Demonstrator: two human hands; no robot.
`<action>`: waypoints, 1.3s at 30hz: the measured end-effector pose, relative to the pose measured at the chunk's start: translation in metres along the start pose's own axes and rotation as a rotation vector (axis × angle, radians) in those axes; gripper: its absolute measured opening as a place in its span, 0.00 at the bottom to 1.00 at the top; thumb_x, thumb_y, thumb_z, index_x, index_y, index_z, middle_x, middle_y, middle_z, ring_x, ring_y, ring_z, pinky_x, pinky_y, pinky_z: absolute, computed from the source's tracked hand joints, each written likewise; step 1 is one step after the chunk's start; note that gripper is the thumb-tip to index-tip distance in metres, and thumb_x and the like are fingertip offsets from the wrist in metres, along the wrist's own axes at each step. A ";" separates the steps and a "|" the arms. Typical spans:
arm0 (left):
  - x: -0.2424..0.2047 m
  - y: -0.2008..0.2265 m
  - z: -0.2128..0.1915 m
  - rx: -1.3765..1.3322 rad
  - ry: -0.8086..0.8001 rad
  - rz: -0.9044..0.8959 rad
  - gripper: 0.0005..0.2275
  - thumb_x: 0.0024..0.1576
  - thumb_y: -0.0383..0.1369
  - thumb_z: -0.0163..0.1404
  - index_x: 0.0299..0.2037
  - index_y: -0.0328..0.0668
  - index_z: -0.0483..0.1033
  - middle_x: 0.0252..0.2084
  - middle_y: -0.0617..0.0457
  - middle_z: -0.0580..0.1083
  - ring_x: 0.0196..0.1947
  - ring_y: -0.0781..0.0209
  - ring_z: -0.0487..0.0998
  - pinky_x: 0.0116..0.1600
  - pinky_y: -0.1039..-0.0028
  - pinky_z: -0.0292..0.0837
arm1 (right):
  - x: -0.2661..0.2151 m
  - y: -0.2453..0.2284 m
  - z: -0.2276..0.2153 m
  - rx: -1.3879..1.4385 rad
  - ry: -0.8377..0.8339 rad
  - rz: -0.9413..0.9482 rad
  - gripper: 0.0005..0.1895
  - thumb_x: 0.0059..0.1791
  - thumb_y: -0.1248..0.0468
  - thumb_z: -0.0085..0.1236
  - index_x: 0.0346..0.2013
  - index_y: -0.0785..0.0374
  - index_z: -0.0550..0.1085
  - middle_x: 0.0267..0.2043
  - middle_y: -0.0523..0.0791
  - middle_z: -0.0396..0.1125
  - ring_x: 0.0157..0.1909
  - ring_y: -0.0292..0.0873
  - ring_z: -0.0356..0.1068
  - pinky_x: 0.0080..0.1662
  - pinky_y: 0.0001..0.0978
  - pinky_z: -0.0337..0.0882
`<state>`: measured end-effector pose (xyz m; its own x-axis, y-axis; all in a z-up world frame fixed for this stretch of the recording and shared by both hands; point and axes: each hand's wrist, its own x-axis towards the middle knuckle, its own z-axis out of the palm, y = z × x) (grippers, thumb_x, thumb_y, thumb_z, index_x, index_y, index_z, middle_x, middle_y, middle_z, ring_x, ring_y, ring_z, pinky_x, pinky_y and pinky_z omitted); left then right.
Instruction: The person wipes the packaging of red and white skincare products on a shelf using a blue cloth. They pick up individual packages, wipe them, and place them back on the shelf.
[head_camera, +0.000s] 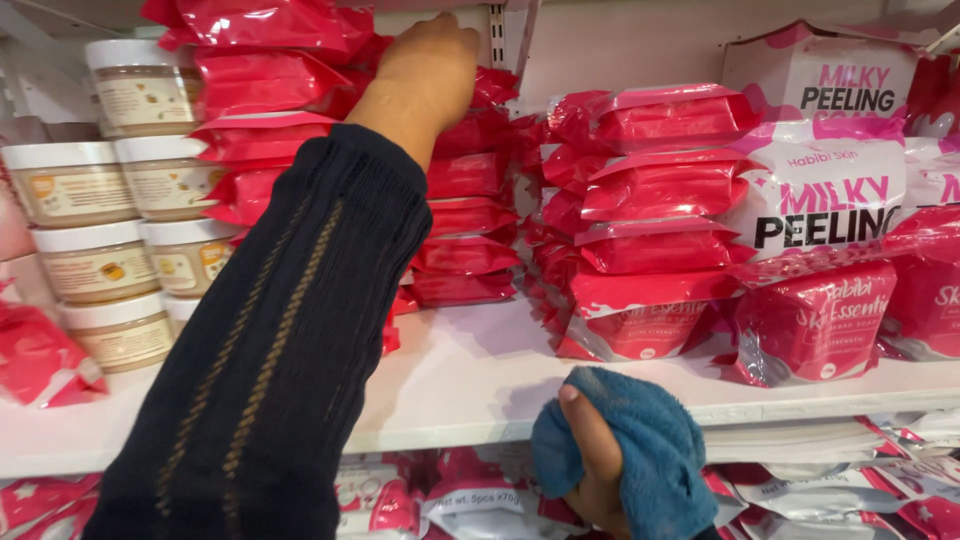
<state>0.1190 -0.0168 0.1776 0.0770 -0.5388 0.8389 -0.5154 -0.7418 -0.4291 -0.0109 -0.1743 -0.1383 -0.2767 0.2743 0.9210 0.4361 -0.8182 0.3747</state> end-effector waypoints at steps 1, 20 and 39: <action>-0.008 0.000 -0.005 0.000 0.002 0.009 0.15 0.50 0.18 0.51 0.48 0.35 0.78 0.53 0.37 0.74 0.53 0.37 0.74 0.55 0.54 0.71 | 0.001 -0.002 0.000 0.005 -0.001 0.001 0.27 0.44 0.65 0.65 0.56 0.63 0.68 0.42 0.52 0.73 0.41 0.54 0.75 0.45 0.47 0.74; -0.241 -0.074 -0.122 0.011 0.331 -0.086 0.20 0.52 0.16 0.50 0.57 0.32 0.74 0.63 0.37 0.68 0.68 0.35 0.66 0.72 0.54 0.64 | -0.002 -0.022 0.027 0.137 0.060 0.447 0.25 0.53 0.74 0.58 0.63 0.68 0.61 0.50 0.52 0.66 0.48 0.49 0.68 0.55 0.38 0.69; -0.390 -0.110 -0.090 -0.140 0.432 -1.167 0.63 0.42 0.41 0.73 0.72 0.31 0.26 0.67 0.11 0.43 0.70 0.18 0.45 0.72 0.47 0.48 | 0.118 -0.171 0.102 0.173 0.006 0.121 0.36 0.56 0.73 0.55 0.76 0.70 0.50 0.70 0.62 0.59 0.73 0.64 0.61 0.74 0.52 0.59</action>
<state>0.0683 0.3111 -0.0724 0.2759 0.6055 0.7465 -0.4164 -0.6247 0.6606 -0.0310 0.0500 -0.0826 -0.2184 0.1761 0.9598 0.6071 -0.7455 0.2750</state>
